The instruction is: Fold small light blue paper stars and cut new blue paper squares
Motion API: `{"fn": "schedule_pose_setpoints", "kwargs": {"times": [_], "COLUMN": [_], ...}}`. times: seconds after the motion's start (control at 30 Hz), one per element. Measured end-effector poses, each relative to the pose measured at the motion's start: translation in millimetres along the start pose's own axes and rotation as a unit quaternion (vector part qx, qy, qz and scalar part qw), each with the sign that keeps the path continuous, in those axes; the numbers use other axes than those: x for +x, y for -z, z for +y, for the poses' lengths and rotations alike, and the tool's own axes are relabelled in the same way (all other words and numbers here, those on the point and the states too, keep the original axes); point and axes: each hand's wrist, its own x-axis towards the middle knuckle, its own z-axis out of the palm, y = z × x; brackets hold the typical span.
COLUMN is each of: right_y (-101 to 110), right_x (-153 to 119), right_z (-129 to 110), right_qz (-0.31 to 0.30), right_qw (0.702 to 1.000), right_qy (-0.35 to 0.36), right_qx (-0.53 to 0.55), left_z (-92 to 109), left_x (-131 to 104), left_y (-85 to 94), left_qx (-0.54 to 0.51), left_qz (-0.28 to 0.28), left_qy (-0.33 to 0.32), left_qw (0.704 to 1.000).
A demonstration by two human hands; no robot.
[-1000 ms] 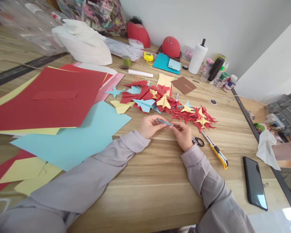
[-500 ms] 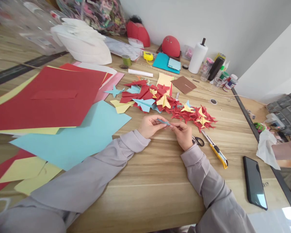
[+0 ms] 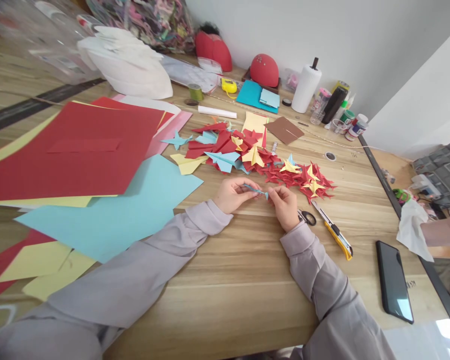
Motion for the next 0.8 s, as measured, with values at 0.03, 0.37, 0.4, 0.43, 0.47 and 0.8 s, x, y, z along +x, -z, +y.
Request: {"fn": "schedule_pose_setpoints", "kwargs": {"times": [0.03, 0.37, 0.4, 0.43, 0.47, 0.8], "right_y": [0.2, 0.7, 0.4, 0.1, -0.2, 1.3], "right_x": [-0.1, 1.5, 1.4, 1.1, 0.6, -1.8], "right_z": [-0.4, 4.2, 4.0, 3.5, 2.7, -2.7], "right_qz": [-0.003, 0.025, 0.025, 0.018, 0.005, -0.084], "right_qw": [1.000, 0.997, 0.997, 0.998, 0.999, 0.996], "right_qy": [0.000, -0.030, -0.030, -0.029, -0.025, -0.007], "right_qx": [-0.001, 0.069, 0.069, 0.061, 0.048, -0.024], "left_z": [-0.3, 4.4, 5.2, 5.8, 6.3, 5.3], "left_x": [-0.2, -0.8, -0.6, -0.4, 0.0, 1.4], "left_y": [0.0, -1.6, -1.7, -1.7, -1.7, -1.5], "left_qx": [0.003, 0.015, 0.014, 0.011, 0.009, 0.006], "left_qz": [-0.005, 0.003, 0.012, 0.022, 0.031, 0.070], "left_qy": [-0.001, -0.018, -0.020, -0.023, -0.025, -0.019], "left_qw": [1.000, 1.000, 1.000, 0.999, 0.999, 0.997]}}
